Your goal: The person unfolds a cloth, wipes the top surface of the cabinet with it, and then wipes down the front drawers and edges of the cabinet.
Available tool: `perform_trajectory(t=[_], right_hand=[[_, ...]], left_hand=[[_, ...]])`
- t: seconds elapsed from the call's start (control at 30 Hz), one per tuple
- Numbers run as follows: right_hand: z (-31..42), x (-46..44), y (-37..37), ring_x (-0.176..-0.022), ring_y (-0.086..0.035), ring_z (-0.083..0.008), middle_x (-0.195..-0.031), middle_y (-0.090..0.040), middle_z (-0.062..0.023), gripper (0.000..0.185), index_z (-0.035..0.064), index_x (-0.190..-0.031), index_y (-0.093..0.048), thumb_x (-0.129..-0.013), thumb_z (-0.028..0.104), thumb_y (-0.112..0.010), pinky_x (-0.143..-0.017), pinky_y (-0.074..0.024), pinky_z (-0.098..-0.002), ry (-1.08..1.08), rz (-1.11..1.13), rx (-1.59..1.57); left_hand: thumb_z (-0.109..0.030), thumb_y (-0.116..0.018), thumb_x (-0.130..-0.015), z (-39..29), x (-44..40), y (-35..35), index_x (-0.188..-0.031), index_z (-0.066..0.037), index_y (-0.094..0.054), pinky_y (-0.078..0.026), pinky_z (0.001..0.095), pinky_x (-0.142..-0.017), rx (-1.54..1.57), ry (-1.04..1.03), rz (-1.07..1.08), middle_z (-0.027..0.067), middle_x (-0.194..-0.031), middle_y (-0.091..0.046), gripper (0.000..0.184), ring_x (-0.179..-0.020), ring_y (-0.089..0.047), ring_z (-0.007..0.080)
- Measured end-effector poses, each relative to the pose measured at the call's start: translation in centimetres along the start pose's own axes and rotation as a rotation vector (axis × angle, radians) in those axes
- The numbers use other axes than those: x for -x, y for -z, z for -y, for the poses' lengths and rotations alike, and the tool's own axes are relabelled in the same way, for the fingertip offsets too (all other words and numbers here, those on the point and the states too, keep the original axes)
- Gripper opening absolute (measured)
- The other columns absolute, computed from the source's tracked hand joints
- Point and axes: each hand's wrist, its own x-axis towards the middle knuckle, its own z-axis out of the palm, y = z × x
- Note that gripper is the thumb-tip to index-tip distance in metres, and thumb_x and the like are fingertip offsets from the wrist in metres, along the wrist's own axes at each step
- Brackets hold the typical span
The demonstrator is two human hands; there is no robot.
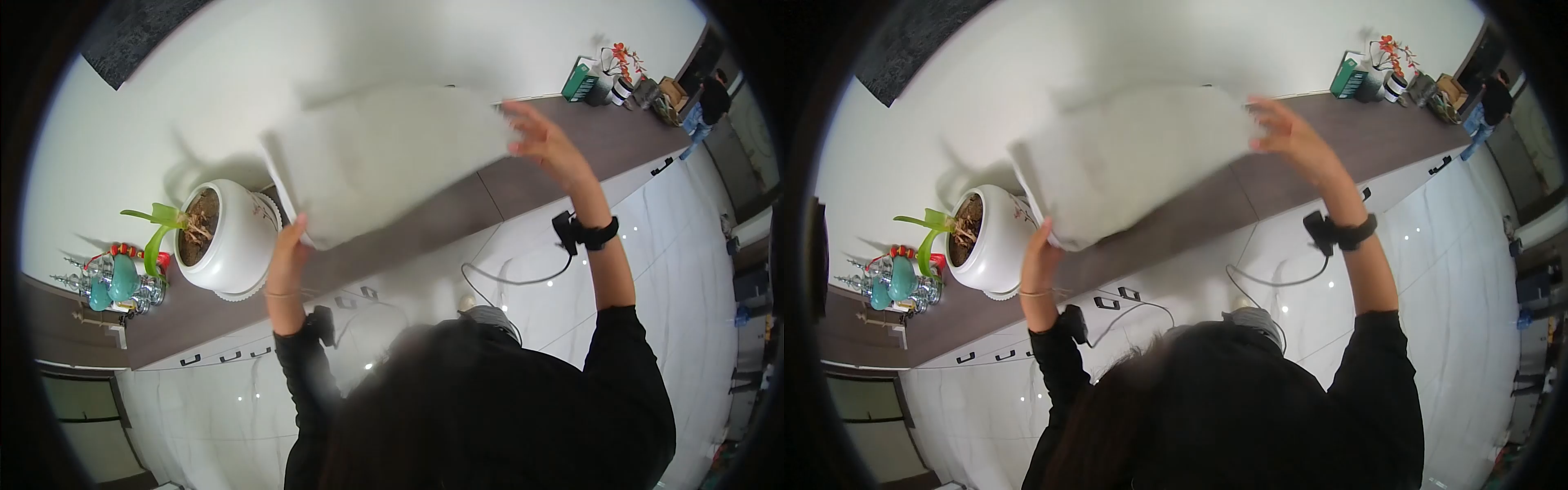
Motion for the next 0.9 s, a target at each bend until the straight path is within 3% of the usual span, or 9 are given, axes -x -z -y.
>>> perform_trajectory(t=[0.13, 0.27, 0.4, 0.5, 0.57, 0.63, 0.83, 0.87, 0.9], right_hand=[[-7.7, 2.4, -0.5, -0.093, -0.053, -0.0093, -0.102, -0.059, -0.0048, 0.056, 0.0094, -0.132, -0.046, -0.08, 0.011, -0.067, -0.08, -0.0411, -0.0222, -0.29, 0.072, 0.065], [-11.3, 4.9, 1.0, -0.08, -0.053, -0.0063, -0.083, -0.062, 0.0002, 0.056, 0.0038, -0.13, -0.046, -0.079, 0.013, -0.069, -0.076, -0.04, -0.0205, -0.316, 0.189, 0.125], [-9.9, 4.6, 2.1, -0.079, -0.053, -0.005, -0.083, -0.062, 0.0012, 0.054, 0.0084, -0.13, -0.048, -0.08, 0.014, -0.068, -0.073, -0.0394, -0.0196, -0.416, 0.222, 0.107], [-9.9, 2.3, 2.4, -0.077, -0.051, -0.0039, -0.084, -0.062, 0.0027, 0.05, 0.0127, -0.129, -0.05, -0.082, 0.015, -0.067, -0.068, -0.0374, -0.0192, -0.322, 0.168, 0.098], [-8.9, -0.3, 2.8, -0.076, -0.05, -0.0033, -0.086, -0.062, 0.0032, 0.046, 0.0152, -0.128, -0.052, -0.084, 0.015, -0.065, -0.065, -0.0353, -0.0189, -0.218, 0.106, 0.018], [-4.4, -2.2, 2.3, -0.075, -0.046, -0.0004, -0.083, -0.057, 0.0084, 0.037, 0.0147, -0.122, -0.057, -0.086, 0.015, -0.063, -0.064, -0.0318, -0.017, -0.06, 0.06, -0.014], [2.1, -4.9, 4.0, -0.069, -0.033, 0.0019, -0.072, -0.036, 0.0127, 0.023, 0.014, -0.109, -0.065, -0.087, 0.017, -0.062, -0.062, -0.0266, -0.0164, 0.207, -0.082, -0.062], [2.2, -4.5, 4.5, -0.074, -0.042, -0.0009, -0.076, -0.05, 0.0106, 0.023, 0.012, -0.107, -0.066, -0.085, 0.019, -0.064, -0.065, -0.0315, -0.017, 0.215, -0.097, -0.059], [1.9, -4.0, 4.9, -0.073, -0.041, -0.0003, -0.075, -0.048, 0.0111, 0.023, 0.0118, -0.108, -0.066, -0.086, 0.017, -0.063, -0.065, -0.0308, -0.0167, 0.181, -0.086, -0.035]], left_hand=[[-0.034, -0.062, -0.086, 3.9, 2.9, -2.0, -0.079, 0.002, -0.065, -0.035, 0.0263, -0.045, -0.643, 0.131, -0.067, -0.0021, -0.058, -0.049, 0.037, -0.052, -0.043, 0.0066], [-0.026, -0.062, -0.089, 6.8, 6.3, -3.1, -0.102, 0.003, -0.06, -0.037, 0.0221, -0.046, -0.504, -0.015, -0.237, 0.0025, -0.065, -0.058, 0.032, -0.055, -0.047, 0.0059], [-0.019, -0.059, -0.091, 7.7, 6.5, -1.5, -0.115, 0.0, -0.053, -0.043, 0.023, -0.048, -0.246, 0.154, -0.383, 0.0054, -0.078, -0.063, 0.032, -0.056, -0.052, 0.0062], [-0.014, -0.058, -0.09, 4.2, 4.4, -1.0, -0.126, -0.001, -0.046, -0.05, 0.0259, -0.064, -0.153, 0.14, -0.327, 0.0109, -0.095, -0.063, 0.04, -0.075, -0.06, 0.0109], [-0.006, -0.054, -0.089, 0.9, 1.4, -2.3, -0.136, -0.004, -0.038, -0.049, 0.0308, -0.082, 0.205, -0.114, -0.298, 0.0138, -0.108, -0.058, 0.05, -0.095, -0.058, 0.0158], [0.001, -0.051, -0.086, -4.8, 0.1, -4.1, -0.14, -0.005, -0.035, -0.044, 0.0334, -0.091, 0.313, -0.106, -0.193, 0.0149, -0.116, -0.053, 0.056, -0.107, -0.053, 0.0187], [0.003, -0.054, -0.084, -12.8, -1.7, -6.7, -0.136, -0.007, -0.044, -0.04, 0.0197, -0.067, -0.007, -0.412, -0.196, -0.0026, -0.074, -0.046, 0.053, -0.07, -0.046, 0.0066], [0.003, -0.055, -0.084, -13.0, -1.1, -7.5, -0.135, -0.007, -0.046, -0.036, 0.0177, -0.063, -0.063, -0.393, -0.27, -0.0049, -0.071, -0.042, 0.052, -0.066, -0.042, 0.0045], [0.002, -0.056, -0.084, -13.1, -0.6, -8.1, -0.134, -0.008, -0.048, -0.032, 0.0158, -0.058, -0.119, -0.375, -0.341, -0.0072, -0.068, -0.039, 0.051, -0.062, -0.038, 0.0024]])
